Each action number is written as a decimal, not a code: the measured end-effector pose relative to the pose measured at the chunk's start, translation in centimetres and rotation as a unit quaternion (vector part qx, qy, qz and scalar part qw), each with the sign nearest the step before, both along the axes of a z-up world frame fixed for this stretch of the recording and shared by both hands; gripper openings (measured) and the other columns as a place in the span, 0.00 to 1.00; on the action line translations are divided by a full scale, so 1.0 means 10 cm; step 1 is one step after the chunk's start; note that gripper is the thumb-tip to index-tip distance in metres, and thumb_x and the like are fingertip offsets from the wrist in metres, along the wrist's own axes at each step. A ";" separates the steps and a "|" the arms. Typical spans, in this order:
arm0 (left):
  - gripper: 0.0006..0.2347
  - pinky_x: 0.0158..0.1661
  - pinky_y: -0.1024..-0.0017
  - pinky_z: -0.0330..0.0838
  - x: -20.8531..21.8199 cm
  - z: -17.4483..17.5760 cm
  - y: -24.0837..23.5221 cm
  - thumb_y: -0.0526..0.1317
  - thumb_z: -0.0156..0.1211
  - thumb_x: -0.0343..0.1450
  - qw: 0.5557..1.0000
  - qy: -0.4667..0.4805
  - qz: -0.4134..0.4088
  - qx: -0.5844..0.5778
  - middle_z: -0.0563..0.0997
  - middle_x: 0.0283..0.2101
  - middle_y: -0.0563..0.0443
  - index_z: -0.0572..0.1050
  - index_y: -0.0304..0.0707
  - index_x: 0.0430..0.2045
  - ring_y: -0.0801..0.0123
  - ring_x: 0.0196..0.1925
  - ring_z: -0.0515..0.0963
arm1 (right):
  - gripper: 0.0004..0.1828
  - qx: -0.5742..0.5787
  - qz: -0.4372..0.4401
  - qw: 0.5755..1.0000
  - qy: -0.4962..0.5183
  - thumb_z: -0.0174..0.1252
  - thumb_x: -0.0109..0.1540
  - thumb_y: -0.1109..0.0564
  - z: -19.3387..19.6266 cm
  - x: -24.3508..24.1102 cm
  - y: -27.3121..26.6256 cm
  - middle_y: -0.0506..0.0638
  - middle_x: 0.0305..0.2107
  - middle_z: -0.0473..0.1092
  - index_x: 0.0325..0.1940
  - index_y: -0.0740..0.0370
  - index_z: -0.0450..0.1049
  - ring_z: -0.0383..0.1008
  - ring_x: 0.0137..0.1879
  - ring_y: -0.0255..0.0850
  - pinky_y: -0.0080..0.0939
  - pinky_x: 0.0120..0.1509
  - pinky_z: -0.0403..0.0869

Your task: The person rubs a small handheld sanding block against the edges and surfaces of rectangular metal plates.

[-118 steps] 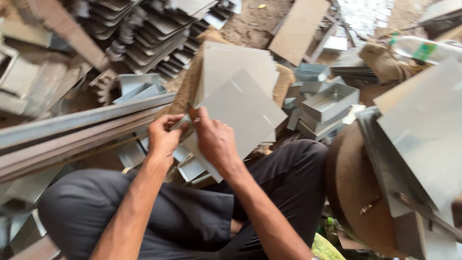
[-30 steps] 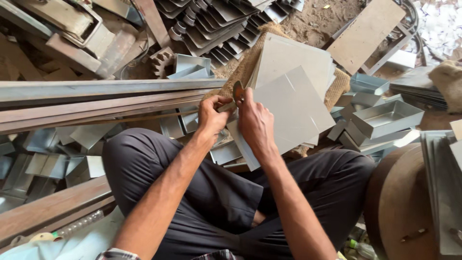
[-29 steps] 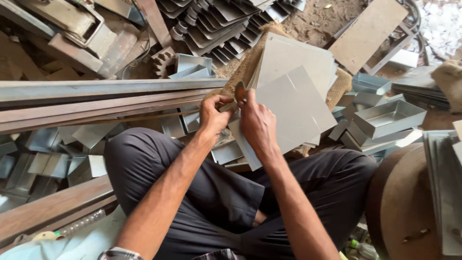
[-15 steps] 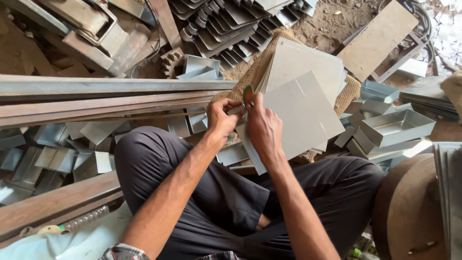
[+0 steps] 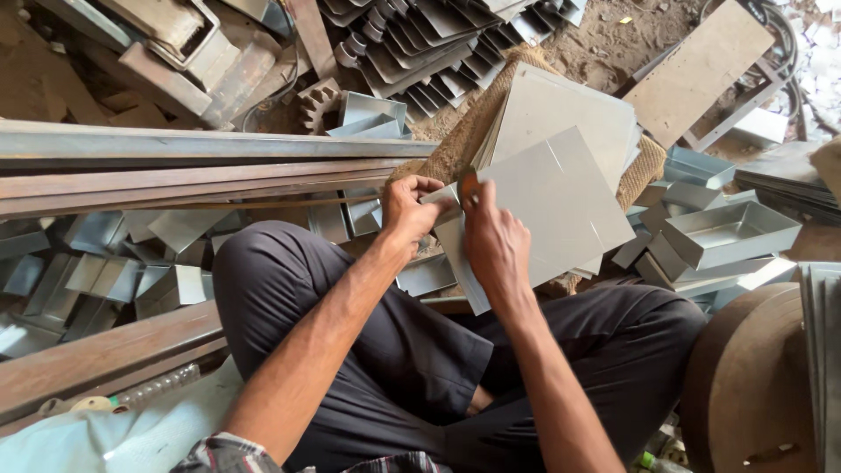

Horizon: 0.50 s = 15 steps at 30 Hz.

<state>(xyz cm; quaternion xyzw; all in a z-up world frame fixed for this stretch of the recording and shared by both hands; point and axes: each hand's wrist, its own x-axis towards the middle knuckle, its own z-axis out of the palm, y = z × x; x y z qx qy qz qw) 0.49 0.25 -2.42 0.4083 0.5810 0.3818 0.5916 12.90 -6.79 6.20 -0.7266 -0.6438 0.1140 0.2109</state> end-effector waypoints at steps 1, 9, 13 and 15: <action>0.12 0.32 0.74 0.78 0.00 -0.02 0.01 0.29 0.74 0.59 1.000 -0.008 0.002 0.010 0.85 0.33 0.45 0.80 0.31 0.34 0.71 0.32 0.82 | 0.13 -0.001 0.001 1.000 0.000 0.53 0.68 0.55 0.00 0.00 -0.01 0.65 0.21 0.74 0.52 0.63 0.61 0.76 0.27 0.64 0.63 0.30 0.72; 0.09 0.32 0.76 0.78 -0.03 0.17 -0.01 0.28 0.73 0.61 1.000 -0.016 0.005 0.017 0.86 0.34 0.45 0.81 0.32 0.32 0.74 0.32 0.83 | 0.11 0.013 0.020 1.000 0.007 0.52 0.70 0.57 0.02 -0.05 0.19 0.64 0.22 0.74 0.53 0.63 0.61 0.76 0.27 0.64 0.63 0.29 0.71; 0.11 0.32 0.74 0.79 -0.01 0.22 -0.01 0.28 0.72 0.59 1.000 0.011 -0.003 -0.004 0.86 0.34 0.45 0.80 0.34 0.33 0.72 0.32 0.84 | 0.13 -0.004 0.003 1.000 0.000 0.52 0.70 0.55 0.02 0.02 -0.02 0.65 0.21 0.74 0.53 0.65 0.60 0.76 0.25 0.63 0.61 0.28 0.71; 0.11 0.35 0.74 0.78 -0.01 0.18 -0.01 0.29 0.74 0.58 0.997 0.041 -0.001 0.064 0.86 0.34 0.45 0.82 0.32 0.32 0.71 0.35 0.84 | 0.11 0.016 -0.003 1.000 0.003 0.53 0.70 0.56 -0.02 0.01 -0.08 0.64 0.22 0.74 0.52 0.63 0.61 0.76 0.25 0.62 0.62 0.28 0.71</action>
